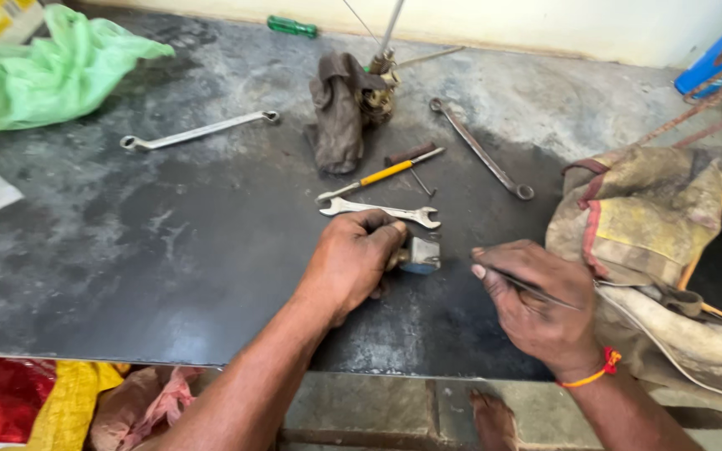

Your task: The person services a small mechanical component by wiping it with a rag, filing a metal surface, and using a small wrench.

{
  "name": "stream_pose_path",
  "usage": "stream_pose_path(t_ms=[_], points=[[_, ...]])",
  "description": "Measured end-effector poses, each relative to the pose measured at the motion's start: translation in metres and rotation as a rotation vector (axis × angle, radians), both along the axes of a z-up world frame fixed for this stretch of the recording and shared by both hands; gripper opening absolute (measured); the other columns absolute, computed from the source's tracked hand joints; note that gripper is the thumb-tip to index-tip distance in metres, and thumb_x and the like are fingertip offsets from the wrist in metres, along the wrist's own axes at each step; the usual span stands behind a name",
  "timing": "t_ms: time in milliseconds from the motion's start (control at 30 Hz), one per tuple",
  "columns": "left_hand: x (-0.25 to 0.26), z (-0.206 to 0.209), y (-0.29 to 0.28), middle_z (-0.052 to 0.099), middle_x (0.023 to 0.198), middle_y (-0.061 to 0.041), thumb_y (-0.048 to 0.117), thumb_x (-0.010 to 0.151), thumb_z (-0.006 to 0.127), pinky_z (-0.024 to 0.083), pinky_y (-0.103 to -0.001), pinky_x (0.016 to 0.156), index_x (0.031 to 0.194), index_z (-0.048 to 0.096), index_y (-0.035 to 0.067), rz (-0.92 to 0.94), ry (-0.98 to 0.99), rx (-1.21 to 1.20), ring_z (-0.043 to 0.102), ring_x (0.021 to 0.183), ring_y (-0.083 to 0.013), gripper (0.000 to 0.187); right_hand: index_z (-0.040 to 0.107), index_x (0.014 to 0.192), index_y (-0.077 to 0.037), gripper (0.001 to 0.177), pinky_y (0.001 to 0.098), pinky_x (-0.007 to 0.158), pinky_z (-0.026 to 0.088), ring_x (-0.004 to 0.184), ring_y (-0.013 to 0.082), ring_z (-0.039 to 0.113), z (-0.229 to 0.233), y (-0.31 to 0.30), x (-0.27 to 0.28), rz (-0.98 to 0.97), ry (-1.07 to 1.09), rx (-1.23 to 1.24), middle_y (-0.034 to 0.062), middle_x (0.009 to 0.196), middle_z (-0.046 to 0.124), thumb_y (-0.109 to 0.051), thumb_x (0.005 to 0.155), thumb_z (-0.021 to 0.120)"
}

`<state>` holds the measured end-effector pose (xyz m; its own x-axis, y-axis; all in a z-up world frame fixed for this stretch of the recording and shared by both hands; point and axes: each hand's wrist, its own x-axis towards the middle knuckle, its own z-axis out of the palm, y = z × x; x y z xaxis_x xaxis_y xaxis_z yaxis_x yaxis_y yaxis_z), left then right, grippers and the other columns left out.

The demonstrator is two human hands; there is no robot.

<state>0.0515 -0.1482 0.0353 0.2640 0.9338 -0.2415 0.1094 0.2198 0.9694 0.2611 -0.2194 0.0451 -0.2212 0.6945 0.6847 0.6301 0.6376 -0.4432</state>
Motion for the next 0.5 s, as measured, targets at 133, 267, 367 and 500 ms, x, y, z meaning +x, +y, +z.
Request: stream_pose_path(t_ms=[133,267,367,500], points=[[0.002,-0.008,0.001,0.063,0.065,-0.002,0.026,0.094,0.063,0.047,-0.029,0.043,0.091,0.075,0.000,-0.019,0.036,0.013,0.054,0.048,-0.0110,0.028,0.070,0.104,-0.002,0.015,0.0313,0.079,0.061,0.092,0.0223,0.076,-0.007,-0.011,-0.001,-0.006,0.036,-0.008,0.0127,0.104,0.075,0.005,0.090,0.068],[0.003,-0.008,0.000,0.063,0.066,-0.001,0.024,0.092,0.063,0.046,-0.029,0.043,0.092,0.075,0.003,-0.014,0.034,0.016,0.054,0.049,-0.0106,0.025,0.072,0.101,-0.001,0.015,0.0294,0.069,0.059,0.083,0.0194,0.076,-0.006,-0.004,0.002,-0.048,-0.010,-0.089,0.0116,0.096,0.076,0.002,0.087,0.075],[0.000,-0.005,0.004,0.063,0.065,-0.002,0.023,0.092,0.064,0.046,-0.029,0.043,0.090,0.075,0.002,-0.014,0.028,0.041,0.054,0.049,-0.0111,0.024,0.072,0.102,-0.001,0.015,0.0301,0.072,0.059,0.084,0.0190,0.076,-0.001,0.001,0.007,-0.087,0.061,-0.173,0.0105,0.095,0.076,0.003,0.088,0.074],[0.002,-0.011,0.001,0.063,0.065,-0.002,0.022,0.093,0.063,0.047,-0.027,0.044,0.089,0.075,0.001,-0.036,0.069,0.039,0.055,0.049,-0.0097,0.024,0.071,0.101,-0.002,0.013,0.0303,0.080,0.060,0.091,0.0198,0.076,-0.008,-0.007,0.011,-0.029,0.161,-0.148,0.0113,0.101,0.077,0.003,0.090,0.075]])
